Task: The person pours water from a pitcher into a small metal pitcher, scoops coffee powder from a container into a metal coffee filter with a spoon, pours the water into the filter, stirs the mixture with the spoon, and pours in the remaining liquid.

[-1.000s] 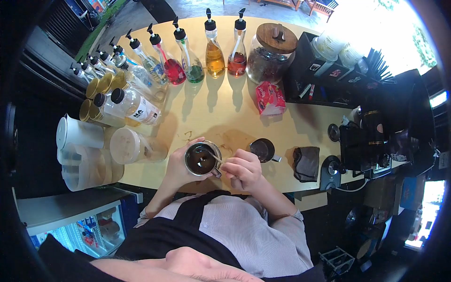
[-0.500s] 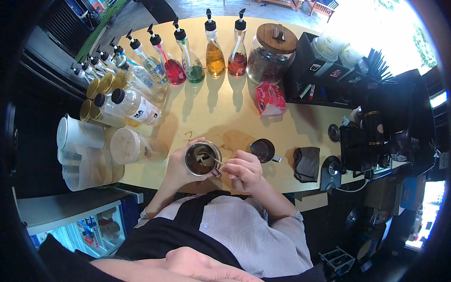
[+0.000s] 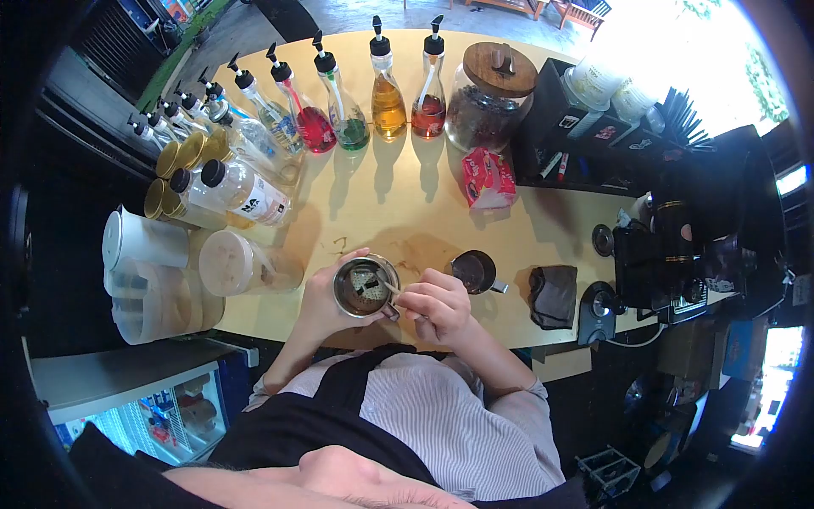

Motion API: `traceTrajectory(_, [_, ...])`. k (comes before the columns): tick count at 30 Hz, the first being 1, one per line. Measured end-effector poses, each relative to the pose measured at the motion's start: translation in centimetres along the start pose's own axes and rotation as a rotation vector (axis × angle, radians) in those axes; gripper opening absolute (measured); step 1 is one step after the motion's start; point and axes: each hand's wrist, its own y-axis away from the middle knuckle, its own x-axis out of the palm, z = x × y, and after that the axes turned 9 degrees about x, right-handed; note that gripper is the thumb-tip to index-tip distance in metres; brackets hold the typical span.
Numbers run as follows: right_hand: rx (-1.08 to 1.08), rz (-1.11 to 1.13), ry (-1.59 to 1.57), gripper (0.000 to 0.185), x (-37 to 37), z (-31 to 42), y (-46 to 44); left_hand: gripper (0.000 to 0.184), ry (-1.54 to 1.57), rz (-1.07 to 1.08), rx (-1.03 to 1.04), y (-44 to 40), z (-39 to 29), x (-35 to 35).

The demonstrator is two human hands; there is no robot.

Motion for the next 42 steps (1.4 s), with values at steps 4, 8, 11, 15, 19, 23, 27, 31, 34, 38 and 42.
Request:
traceTrajectory(4, [0.004, -0.002, -0.046, 0.017, -0.1, 0.1, 0.1, 0.076, -0.001, 0.005, -0.016, 0.0, -0.1, 0.0])
traceTrajectory(8, [-0.006, -0.044, -0.014, 0.017, 0.0, 0.0, -0.1, 0.076, -0.001, 0.003, -0.010, 0.1, 0.1, 0.1])
traceTrajectory(11, [-0.006, 0.028, -0.007, 0.018, 0.0, 0.1, -0.3, 0.076, 0.010, -0.015, 0.008, 0.1, 0.2, 0.2])
traceTrajectory(15, [0.006, -0.007, -0.037, 0.016, -0.1, -0.1, 0.2, 0.076, 0.010, -0.017, -0.004, 0.2, 0.2, 0.2])
traceTrajectory(19, [0.011, 0.004, 0.013, 0.016, -0.1, 0.0, -0.3, 0.076, 0.005, -0.032, -0.001, 0.1, -0.1, 0.2])
traceTrajectory(23, [0.009, 0.028, -0.020, 0.027, 0.0, 0.3, -0.3, 0.074, 0.004, -0.026, -0.001, 0.2, 0.2, 0.3])
traceTrajectory(27, [0.037, -0.022, -0.002, 0.027, 0.0, 0.2, -0.4, 0.072, 0.009, -0.028, -0.005, 0.1, 0.0, 0.2])
traceTrajectory(31, [0.053, 0.008, -0.038, 0.016, 0.1, 0.1, -0.4, 0.071, 0.031, -0.030, -0.009, 0.2, 0.2, 0.4])
traceTrajectory(34, [0.048, -0.002, -0.063, 0.016, -0.2, 0.3, -0.4, 0.072, 0.036, -0.037, -0.008, 0.2, -0.1, 0.3])
traceTrajectory(38, [0.033, -0.034, 0.019, 0.017, -0.2, 0.1, -0.4, 0.081, 0.033, -0.028, 0.005, 0.5, 0.2, 0.4])
traceTrajectory(42, [0.047, 0.034, -0.005, 0.018, -0.3, 0.5, -0.4, 0.099, 0.069, -0.050, -0.051, 1.2, 0.7, 0.7])
